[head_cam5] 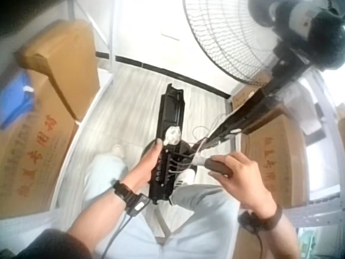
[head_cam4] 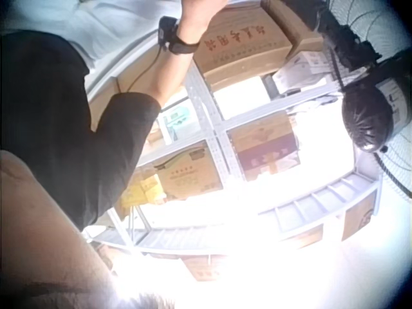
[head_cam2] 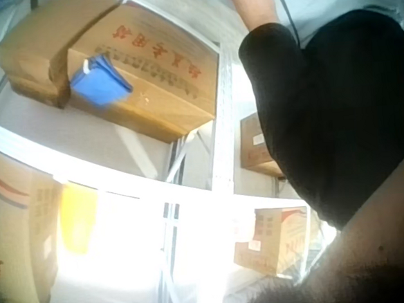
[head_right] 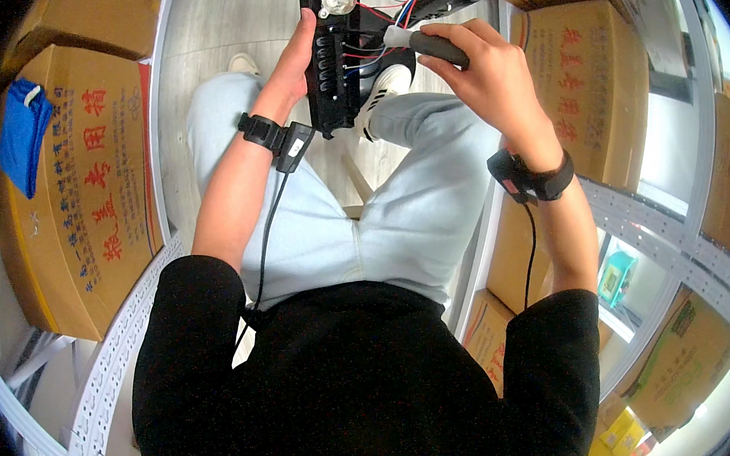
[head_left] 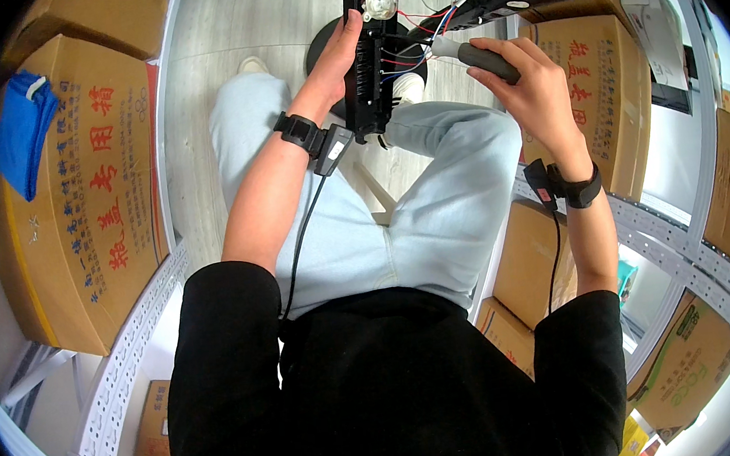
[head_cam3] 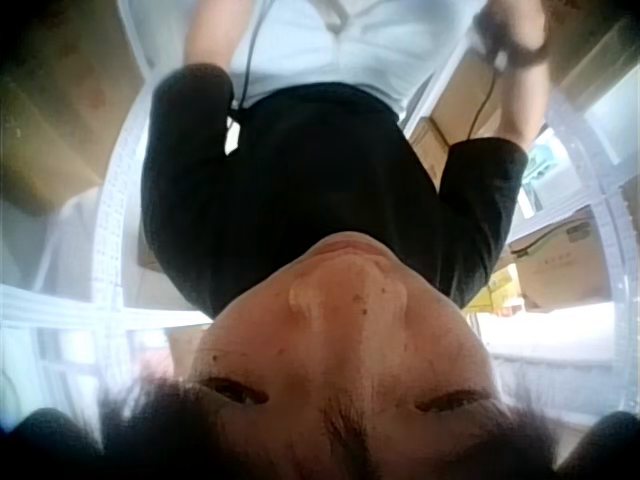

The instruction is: The person uses a screwdriver to remove screws from the back panel of a standing fan, detaches the panel, and manipulates internal wiring and components. The person then reattaches the panel and secures it with screws.

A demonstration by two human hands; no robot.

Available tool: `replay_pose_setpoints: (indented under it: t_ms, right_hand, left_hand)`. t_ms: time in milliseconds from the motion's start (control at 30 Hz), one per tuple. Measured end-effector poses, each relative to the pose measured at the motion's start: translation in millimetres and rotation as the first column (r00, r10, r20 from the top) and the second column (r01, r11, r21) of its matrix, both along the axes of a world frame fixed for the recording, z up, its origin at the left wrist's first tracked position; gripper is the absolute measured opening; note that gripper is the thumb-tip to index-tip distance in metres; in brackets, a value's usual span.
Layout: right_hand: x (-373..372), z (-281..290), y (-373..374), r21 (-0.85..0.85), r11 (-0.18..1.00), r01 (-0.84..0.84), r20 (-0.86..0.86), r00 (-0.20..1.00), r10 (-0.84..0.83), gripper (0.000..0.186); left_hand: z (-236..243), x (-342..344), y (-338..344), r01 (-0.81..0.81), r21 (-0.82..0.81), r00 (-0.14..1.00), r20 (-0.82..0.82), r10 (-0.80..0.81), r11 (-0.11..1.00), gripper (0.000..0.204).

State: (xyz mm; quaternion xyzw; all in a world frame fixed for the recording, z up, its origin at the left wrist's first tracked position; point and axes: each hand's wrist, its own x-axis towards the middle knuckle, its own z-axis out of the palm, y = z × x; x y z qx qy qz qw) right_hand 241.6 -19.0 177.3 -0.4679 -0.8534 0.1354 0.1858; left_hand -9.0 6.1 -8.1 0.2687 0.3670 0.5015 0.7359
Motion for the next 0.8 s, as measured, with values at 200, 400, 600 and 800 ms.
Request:
replay_pose_setpoints:
  t_ms: [200, 400, 600, 800]
  right_hand:
    - [-0.2, 2.3, -5.4, 0.027, 0.999, -0.016, -0.048, 0.999, 0.018, 0.032]
    - [14.5, 8.6, -30.2, -0.035, 0.999, -0.012, -0.126, 0.992, 0.008, 0.029]
    - [17.5, -8.4, -45.8, -0.191, 0.981, -0.022, -0.1, 0.995, 0.003, 0.029]
    - [17.6, -19.8, -45.6, -0.2, 0.98, -0.001, -0.115, 0.993, -0.023, 0.029]
  left_hand:
    - [1.2, 0.6, 1.9, -0.063, 0.014, 0.998, -0.025, 0.064, 0.998, 0.085]
    - [4.5, -8.3, 6.2, -0.188, -0.104, 0.971, 0.132, 0.201, 0.977, 0.076]
    - [4.5, -11.2, 9.7, -0.184, -0.097, 0.968, 0.154, 0.198, 0.978, 0.073]
    - [8.4, -10.5, 5.0, -0.178, -0.117, 0.968, 0.156, 0.195, 0.977, 0.072]
